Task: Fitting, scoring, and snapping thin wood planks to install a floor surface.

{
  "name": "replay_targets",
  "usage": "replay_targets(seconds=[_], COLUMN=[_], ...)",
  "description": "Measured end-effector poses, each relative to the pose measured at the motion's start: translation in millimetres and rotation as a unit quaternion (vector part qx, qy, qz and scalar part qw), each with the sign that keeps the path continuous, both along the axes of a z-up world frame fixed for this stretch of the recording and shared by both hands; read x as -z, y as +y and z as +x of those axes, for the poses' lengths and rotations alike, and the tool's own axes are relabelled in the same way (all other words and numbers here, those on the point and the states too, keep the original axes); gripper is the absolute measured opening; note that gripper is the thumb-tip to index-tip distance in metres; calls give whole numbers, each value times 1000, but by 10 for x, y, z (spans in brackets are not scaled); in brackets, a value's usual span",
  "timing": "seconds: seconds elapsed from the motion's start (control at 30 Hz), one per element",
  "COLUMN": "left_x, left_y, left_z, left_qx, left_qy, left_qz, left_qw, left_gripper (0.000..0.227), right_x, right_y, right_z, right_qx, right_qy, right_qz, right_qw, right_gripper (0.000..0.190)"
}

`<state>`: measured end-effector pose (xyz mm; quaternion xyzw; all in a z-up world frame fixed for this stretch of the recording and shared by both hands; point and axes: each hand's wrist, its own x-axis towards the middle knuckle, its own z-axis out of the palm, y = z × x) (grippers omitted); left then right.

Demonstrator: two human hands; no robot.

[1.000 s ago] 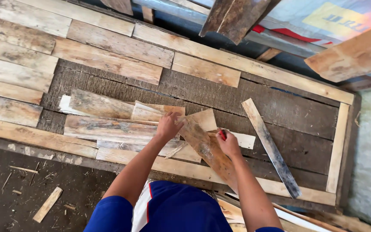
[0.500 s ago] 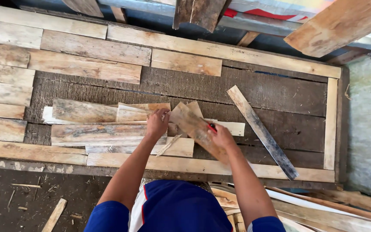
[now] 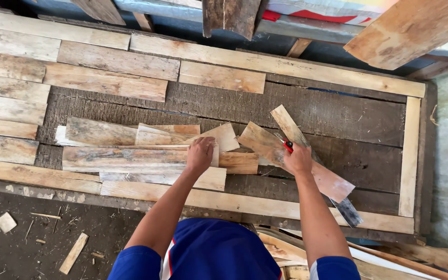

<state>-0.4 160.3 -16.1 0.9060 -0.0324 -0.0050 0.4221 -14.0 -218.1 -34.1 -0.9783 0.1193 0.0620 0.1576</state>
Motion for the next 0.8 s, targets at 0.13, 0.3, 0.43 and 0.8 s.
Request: replay_targets(seconds=[0.13, 0.3, 0.43, 0.8], left_x=[-14, 216, 272, 408], left_y=[-98, -223, -232, 484], left_z=[-62, -158, -200, -334], left_qx=[3, 22, 21, -16], left_qy=[7, -29, -33, -25], left_qz=[7, 38, 44, 82], left_qw=[1000, 999, 998, 996], left_gripper=[20, 32, 35, 38], right_x=[172, 212, 80, -103], right_y=[-150, -67, 252, 1511], right_z=[-23, -86, -90, 41], right_qx=[5, 33, 13, -100], right_qy=[-46, -147, -199, -159], right_qz=[-26, -16, 52, 251], right_qw=[999, 988, 978, 950], right_gripper=[23, 33, 36, 22])
